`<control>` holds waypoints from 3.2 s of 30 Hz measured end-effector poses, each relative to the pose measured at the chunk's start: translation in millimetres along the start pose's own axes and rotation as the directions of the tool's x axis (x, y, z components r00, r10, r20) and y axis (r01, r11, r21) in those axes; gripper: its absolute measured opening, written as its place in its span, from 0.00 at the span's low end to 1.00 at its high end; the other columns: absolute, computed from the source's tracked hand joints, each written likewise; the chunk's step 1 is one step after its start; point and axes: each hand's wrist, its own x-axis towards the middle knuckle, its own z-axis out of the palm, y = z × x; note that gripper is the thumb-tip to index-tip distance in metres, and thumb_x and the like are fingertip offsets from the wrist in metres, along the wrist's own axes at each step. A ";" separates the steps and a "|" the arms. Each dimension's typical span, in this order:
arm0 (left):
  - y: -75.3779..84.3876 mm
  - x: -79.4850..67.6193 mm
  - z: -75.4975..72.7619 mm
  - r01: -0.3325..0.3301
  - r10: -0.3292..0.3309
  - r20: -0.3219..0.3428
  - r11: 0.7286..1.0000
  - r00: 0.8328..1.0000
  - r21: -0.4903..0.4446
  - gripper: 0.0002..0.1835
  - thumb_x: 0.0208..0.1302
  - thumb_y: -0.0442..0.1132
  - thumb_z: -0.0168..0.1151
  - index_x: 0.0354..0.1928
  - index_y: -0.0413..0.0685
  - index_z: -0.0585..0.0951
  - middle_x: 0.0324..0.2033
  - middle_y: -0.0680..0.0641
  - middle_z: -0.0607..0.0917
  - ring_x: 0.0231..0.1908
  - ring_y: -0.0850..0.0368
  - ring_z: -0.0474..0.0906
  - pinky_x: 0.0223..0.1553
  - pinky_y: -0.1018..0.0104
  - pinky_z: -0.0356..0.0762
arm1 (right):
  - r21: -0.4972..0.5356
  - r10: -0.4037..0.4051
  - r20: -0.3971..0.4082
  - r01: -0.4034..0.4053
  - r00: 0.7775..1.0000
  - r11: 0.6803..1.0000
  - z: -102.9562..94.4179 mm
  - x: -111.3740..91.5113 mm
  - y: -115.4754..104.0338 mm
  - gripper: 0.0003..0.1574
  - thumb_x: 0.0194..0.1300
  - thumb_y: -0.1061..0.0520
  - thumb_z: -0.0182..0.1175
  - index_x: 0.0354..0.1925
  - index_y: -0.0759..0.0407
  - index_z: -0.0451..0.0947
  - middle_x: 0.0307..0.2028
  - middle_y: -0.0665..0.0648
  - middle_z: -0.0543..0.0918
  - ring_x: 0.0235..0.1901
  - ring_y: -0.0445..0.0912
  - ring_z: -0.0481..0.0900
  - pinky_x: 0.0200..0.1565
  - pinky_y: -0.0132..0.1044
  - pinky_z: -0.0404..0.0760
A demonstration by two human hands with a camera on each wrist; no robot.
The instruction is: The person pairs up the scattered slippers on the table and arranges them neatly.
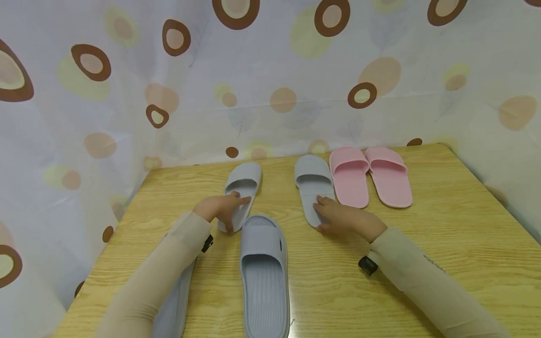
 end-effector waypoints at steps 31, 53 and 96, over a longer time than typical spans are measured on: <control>3.0 19.2 -10.8 -0.030 0.030 0.005 0.999 1.000 0.012 0.55 0.52 0.36 0.74 0.76 0.55 0.50 0.74 0.37 0.47 0.71 0.38 0.50 0.62 0.47 0.66 | 0.021 0.026 0.034 -0.027 0.999 0.999 -2.1 9.5 4.0 0.38 0.68 0.57 0.58 0.64 0.83 0.58 0.66 0.83 0.52 0.67 0.72 0.50 0.68 0.58 0.51; 8.0 25.4 -19.0 -0.069 0.069 0.004 0.998 0.998 0.009 0.52 0.55 0.34 0.72 0.76 0.56 0.50 0.75 0.40 0.46 0.72 0.41 0.47 0.63 0.50 0.65 | 0.000 0.041 0.034 -0.041 0.999 0.999 -8.1 10.4 3.7 0.38 0.69 0.57 0.57 0.64 0.83 0.57 0.66 0.83 0.53 0.67 0.71 0.52 0.67 0.58 0.53; 25.7 55.7 -29.4 -0.146 0.146 0.002 0.987 0.989 0.072 0.49 0.55 0.33 0.69 0.75 0.60 0.54 0.75 0.43 0.49 0.72 0.44 0.47 0.63 0.55 0.63 | -0.027 0.037 0.051 -0.035 0.998 0.999 -5.8 17.1 7.9 0.39 0.69 0.57 0.58 0.64 0.83 0.57 0.66 0.84 0.53 0.66 0.72 0.52 0.67 0.58 0.54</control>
